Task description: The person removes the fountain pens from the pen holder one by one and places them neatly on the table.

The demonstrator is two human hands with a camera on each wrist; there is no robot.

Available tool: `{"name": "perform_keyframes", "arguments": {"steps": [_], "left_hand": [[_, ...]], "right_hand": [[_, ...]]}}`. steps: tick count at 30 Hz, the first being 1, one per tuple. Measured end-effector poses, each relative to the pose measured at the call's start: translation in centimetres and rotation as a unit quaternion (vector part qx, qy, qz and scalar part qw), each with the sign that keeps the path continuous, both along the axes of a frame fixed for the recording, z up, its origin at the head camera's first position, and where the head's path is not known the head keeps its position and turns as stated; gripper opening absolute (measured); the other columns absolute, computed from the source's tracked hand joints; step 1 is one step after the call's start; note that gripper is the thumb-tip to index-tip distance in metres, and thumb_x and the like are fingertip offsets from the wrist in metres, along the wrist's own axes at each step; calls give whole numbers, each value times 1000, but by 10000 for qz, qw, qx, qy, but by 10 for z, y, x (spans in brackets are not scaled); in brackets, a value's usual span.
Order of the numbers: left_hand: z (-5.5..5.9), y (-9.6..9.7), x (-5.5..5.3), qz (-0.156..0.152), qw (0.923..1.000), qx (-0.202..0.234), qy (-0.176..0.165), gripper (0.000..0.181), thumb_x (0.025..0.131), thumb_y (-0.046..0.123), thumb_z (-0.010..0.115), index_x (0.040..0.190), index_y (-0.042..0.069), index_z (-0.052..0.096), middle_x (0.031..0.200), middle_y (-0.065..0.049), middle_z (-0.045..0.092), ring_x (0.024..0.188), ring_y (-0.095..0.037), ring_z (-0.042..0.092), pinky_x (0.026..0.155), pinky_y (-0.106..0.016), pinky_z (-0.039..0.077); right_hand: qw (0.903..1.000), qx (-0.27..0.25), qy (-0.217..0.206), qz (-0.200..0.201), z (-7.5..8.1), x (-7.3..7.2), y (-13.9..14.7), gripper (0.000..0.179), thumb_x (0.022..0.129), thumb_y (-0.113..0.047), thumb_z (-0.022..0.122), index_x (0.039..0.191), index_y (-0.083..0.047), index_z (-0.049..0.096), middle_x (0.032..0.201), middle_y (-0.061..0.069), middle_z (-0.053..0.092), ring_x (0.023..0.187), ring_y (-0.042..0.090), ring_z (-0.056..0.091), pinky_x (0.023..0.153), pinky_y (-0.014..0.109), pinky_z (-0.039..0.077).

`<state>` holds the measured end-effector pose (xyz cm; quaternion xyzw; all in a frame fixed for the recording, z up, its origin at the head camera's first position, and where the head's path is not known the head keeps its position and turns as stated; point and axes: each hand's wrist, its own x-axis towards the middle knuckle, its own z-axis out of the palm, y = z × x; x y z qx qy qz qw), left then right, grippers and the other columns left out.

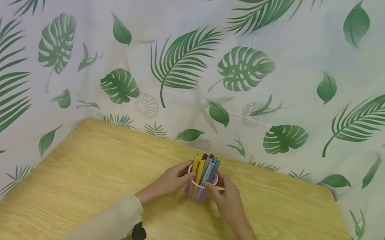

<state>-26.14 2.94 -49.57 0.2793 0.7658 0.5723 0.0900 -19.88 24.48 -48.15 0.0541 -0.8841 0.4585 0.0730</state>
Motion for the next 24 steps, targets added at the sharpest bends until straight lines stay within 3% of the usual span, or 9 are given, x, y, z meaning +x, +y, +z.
{"name": "perform_keyframes", "arguments": {"steps": [9, 15, 24], "left_hand": [[-2, -22, 11, 123, 9999, 85, -27, 56, 111, 22, 51, 160, 1, 33, 157, -24, 42, 140, -40, 48, 115, -50, 41], [-2, -38, 23, 302, 9989, 118, -332, 59, 111, 27, 51, 162, 5, 31, 158, -24, 42, 140, -40, 47, 116, -50, 39], [0, -53, 29, 82, 9979, 434, -464, 59, 112, 22, 49, 162, 1, 26, 163, -25, 32, 147, -40, 37, 120, -48, 33]], "right_hand": [[9999, -27, 92, 54, -2, 1, -23, 57, 99, -28, 72, 145, 1, 53, 124, 11, 69, 112, 25, 65, 86, 35, 59], [9994, -129, 191, 241, -3, 6, -36, 59, 99, -29, 73, 146, 0, 53, 123, 8, 69, 110, 21, 64, 82, 29, 59], [9986, -79, 430, 307, -5, 9, -52, 58, 97, -25, 74, 143, 2, 54, 122, 10, 70, 107, 23, 66, 79, 28, 60]]}}
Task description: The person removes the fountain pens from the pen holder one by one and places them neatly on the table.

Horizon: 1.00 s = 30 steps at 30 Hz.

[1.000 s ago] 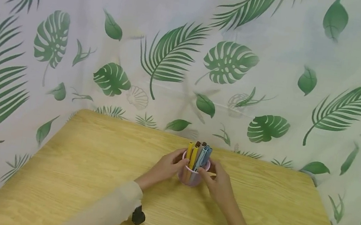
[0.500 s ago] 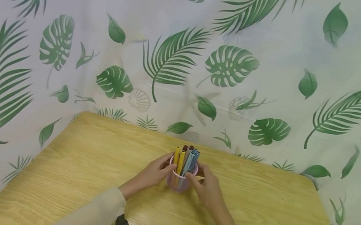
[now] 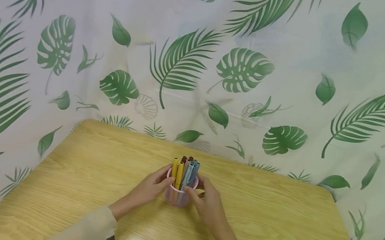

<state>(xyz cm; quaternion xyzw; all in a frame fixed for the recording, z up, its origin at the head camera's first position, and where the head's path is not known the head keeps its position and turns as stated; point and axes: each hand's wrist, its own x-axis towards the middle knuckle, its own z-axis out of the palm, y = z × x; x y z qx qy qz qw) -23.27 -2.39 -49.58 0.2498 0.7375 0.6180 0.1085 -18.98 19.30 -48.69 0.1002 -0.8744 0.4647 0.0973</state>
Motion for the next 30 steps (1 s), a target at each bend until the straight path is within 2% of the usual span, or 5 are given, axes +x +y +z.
{"name": "perform_keyframes", "arguments": {"steps": [11, 19, 25, 30], "left_hand": [[1, -20, 8, 99, 9997, -184, -104, 61, 111, 24, 50, 163, 2, 25, 164, -23, 29, 146, -41, 37, 119, -49, 33], [2, -30, 9, -87, 9997, -146, -170, 63, 112, 25, 48, 163, 1, 21, 166, -21, 24, 150, -38, 31, 120, -46, 30], [3, -32, 10, -176, 9996, -104, -174, 62, 113, 25, 46, 164, 1, 19, 167, -21, 22, 150, -38, 29, 121, -46, 29], [4, -32, 11, -104, 9997, -183, -137, 62, 113, 25, 47, 164, 2, 21, 166, -21, 24, 150, -39, 31, 121, -49, 30]], "right_hand": [[10000, -31, -21, 25, -2, 7, -19, 57, 97, -26, 75, 142, 3, 54, 120, 8, 70, 106, 20, 66, 79, 27, 60], [9999, -48, 94, -50, 0, 12, -28, 60, 96, -30, 76, 142, 2, 54, 120, 7, 71, 105, 19, 66, 79, 30, 61], [9988, -483, 85, -45, 2, 11, -29, 61, 91, -25, 82, 139, 2, 55, 127, 11, 67, 107, 23, 66, 81, 38, 61], [9976, -688, -53, 43, 5, 7, -27, 69, 87, -19, 86, 142, 3, 51, 131, 16, 64, 108, 28, 66, 81, 31, 61]]}}
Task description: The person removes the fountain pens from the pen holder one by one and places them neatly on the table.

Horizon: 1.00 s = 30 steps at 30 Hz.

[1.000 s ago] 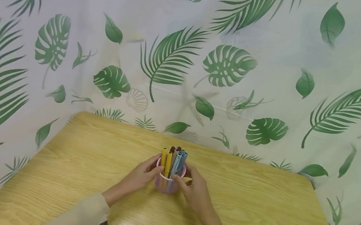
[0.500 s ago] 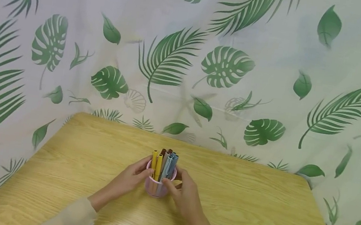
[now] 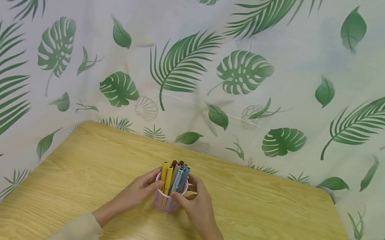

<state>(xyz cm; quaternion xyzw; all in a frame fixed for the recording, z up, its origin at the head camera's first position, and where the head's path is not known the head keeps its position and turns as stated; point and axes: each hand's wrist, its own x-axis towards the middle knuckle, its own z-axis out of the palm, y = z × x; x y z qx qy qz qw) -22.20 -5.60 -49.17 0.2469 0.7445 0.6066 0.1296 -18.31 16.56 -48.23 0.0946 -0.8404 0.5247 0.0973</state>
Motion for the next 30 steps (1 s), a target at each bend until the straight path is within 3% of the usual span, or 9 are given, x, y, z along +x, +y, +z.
{"name": "perform_keyframes", "arguments": {"steps": [7, 13, 25, 30], "left_hand": [[-1, 2, 1, -93, 9999, 116, -3, 66, 110, 24, 54, 165, 7, 21, 164, -23, 30, 145, -41, 39, 119, -51, 35], [-3, 1, 1, -89, 9997, 207, 41, 68, 109, 18, 56, 165, 5, 20, 165, -24, 28, 146, -41, 37, 119, -48, 34], [-6, -1, 2, -207, 9993, 316, -44, 67, 110, 17, 53, 166, 7, 18, 167, -21, 26, 149, -39, 33, 121, -49, 30], [-5, 2, 1, -333, 9984, 459, 6, 66, 110, 15, 53, 165, 6, 18, 166, -20, 28, 149, -38, 35, 121, -48, 32]], "right_hand": [[10000, -34, 1, 24, 4, -5, 4, 59, 94, -19, 79, 143, 2, 53, 130, 17, 65, 110, 30, 66, 84, 36, 60], [9991, -386, 180, -87, 2, -12, 0, 41, 102, -17, 69, 137, 2, 59, 124, 17, 69, 108, 29, 68, 87, 36, 60], [9994, -236, 167, -166, 4, -21, -2, 29, 100, -13, 71, 124, 2, 68, 114, 14, 73, 100, 27, 69, 82, 32, 61], [9987, -246, 244, -385, 2, -22, -1, 23, 99, -11, 71, 118, 2, 71, 109, 13, 75, 95, 24, 70, 78, 27, 61]]}}
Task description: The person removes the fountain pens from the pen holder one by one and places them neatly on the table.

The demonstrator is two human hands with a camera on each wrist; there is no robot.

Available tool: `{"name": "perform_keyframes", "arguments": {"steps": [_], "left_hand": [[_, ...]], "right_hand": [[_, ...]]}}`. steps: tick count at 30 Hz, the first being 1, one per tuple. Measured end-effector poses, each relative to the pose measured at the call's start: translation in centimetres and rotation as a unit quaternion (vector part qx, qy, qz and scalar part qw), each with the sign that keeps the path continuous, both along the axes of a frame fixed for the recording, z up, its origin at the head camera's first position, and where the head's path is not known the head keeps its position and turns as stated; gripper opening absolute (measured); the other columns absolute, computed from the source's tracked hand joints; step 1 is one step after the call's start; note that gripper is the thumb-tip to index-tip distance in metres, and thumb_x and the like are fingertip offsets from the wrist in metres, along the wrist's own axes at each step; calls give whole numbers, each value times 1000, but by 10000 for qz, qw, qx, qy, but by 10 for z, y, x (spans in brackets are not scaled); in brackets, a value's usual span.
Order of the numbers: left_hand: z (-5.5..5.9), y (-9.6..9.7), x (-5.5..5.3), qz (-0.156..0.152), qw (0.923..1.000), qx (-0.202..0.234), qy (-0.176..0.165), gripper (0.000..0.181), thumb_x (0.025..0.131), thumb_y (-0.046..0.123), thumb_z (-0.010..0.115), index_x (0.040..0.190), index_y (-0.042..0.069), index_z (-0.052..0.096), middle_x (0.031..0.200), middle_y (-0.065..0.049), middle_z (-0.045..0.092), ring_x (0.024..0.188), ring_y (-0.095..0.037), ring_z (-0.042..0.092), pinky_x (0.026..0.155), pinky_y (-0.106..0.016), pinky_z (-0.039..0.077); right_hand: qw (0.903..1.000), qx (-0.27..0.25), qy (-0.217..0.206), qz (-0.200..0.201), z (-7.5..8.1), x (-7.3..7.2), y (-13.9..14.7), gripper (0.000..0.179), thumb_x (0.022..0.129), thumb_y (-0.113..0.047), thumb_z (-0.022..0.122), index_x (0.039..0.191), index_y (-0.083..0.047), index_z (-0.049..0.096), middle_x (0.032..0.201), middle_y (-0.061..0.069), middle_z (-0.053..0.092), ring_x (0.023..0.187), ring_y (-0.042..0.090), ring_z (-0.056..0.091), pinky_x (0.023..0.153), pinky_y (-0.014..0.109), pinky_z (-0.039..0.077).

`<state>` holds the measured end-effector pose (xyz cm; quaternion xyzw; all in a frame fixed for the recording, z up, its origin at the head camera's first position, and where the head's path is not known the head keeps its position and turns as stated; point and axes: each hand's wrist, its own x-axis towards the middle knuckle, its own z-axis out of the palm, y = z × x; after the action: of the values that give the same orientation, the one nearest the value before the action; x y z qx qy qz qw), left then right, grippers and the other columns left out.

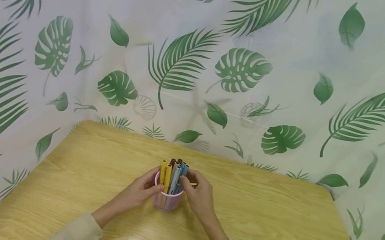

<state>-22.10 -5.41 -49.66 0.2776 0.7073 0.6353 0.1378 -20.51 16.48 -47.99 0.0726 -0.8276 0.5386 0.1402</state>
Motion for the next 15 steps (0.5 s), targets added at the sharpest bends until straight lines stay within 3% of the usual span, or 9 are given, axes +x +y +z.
{"name": "perform_keyframes", "arguments": {"steps": [15], "left_hand": [[-1, 1, -1, -10, 9999, 105, 17, 67, 109, 13, 55, 164, 3, 19, 164, -25, 28, 148, -41, 34, 120, -46, 33]], "right_hand": [[9975, -514, 283, -397, 13, -4, 1, 15, 96, -6, 72, 106, 4, 71, 98, 15, 73, 83, 21, 70, 72, 22, 60]]}}
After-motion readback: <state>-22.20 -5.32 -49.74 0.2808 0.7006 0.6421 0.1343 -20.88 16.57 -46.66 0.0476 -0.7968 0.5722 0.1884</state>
